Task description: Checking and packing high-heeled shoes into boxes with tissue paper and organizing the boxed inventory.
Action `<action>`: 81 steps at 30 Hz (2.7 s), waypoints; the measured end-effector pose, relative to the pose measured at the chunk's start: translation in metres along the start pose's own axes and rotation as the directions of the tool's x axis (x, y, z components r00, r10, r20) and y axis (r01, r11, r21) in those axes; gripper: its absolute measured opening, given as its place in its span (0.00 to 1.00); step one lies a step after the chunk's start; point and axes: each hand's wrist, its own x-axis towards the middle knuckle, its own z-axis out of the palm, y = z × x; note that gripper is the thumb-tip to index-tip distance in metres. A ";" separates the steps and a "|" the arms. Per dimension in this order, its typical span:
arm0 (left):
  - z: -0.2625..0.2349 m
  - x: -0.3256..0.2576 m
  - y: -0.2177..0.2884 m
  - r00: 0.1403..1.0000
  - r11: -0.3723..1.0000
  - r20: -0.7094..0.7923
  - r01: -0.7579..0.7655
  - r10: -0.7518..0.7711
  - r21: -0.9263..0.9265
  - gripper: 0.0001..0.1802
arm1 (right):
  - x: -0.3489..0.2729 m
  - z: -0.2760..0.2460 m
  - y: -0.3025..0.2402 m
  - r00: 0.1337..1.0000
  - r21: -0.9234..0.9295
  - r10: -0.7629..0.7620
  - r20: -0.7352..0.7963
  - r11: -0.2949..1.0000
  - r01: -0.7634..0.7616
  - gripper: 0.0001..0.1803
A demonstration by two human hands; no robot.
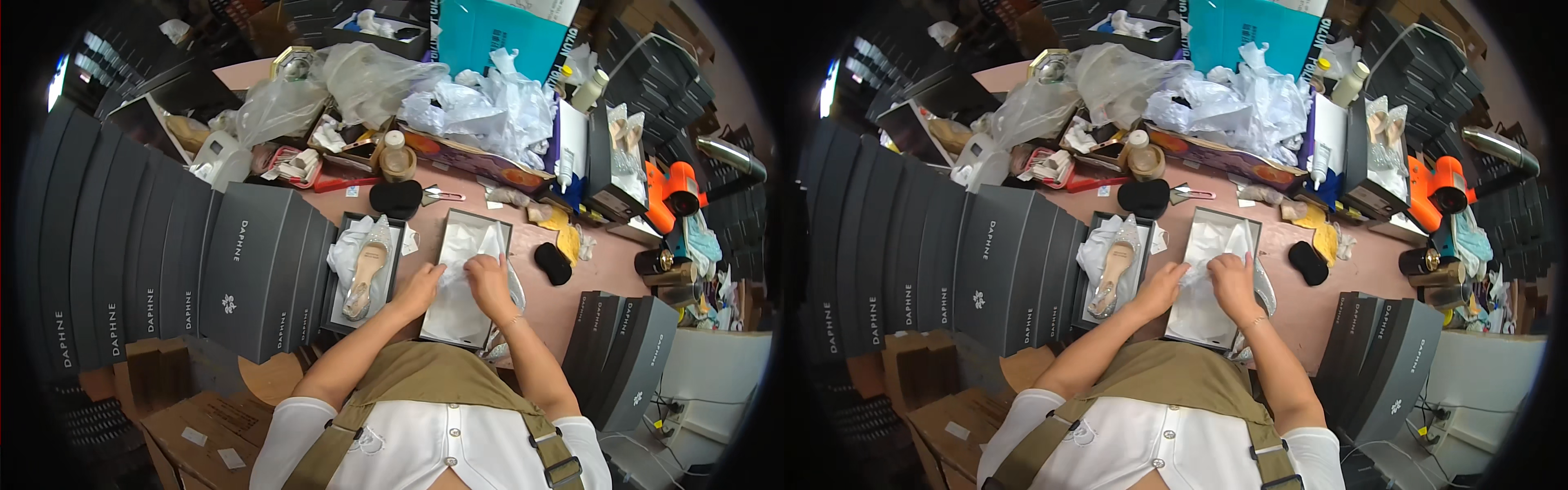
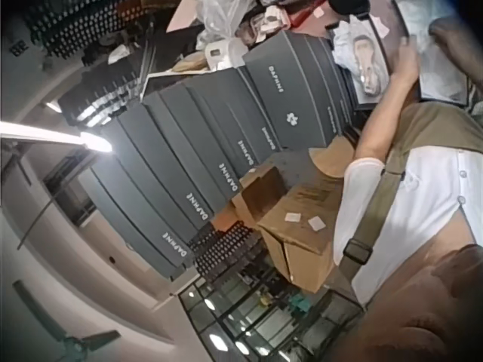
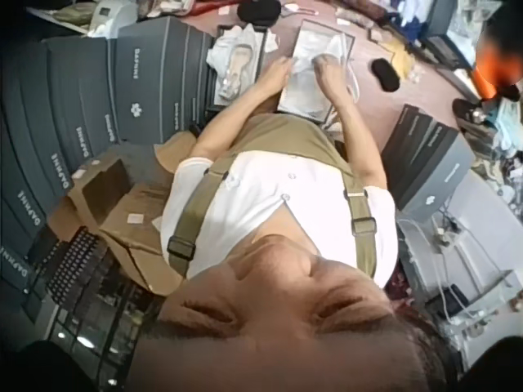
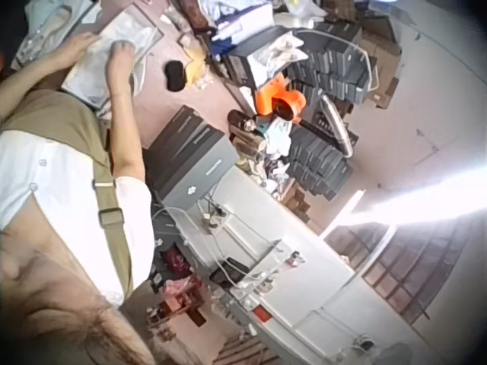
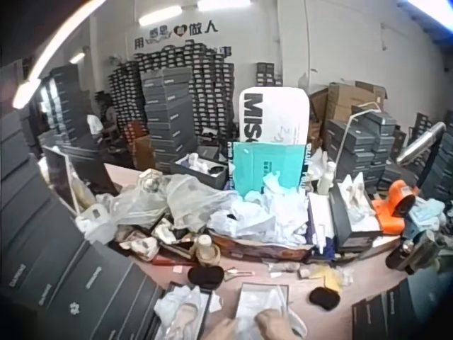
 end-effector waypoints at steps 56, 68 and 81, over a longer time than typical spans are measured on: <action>-0.178 -0.053 0.035 0.663 0.123 -0.220 -0.190 -0.715 -0.974 0.19 | 0.024 0.106 0.031 0.891 -0.160 0.077 0.447 0.987 -0.005 0.10; -0.096 0.009 0.054 0.782 -0.225 -0.071 -0.263 -0.620 -0.938 0.17 | 0.025 -0.047 -0.053 0.910 0.723 0.012 0.415 0.603 -0.338 0.19; -0.106 0.005 -0.011 0.770 -0.224 -0.127 -0.332 -0.625 -0.916 0.13 | -0.054 -0.067 -0.026 0.839 0.557 0.054 0.542 0.725 -0.406 0.10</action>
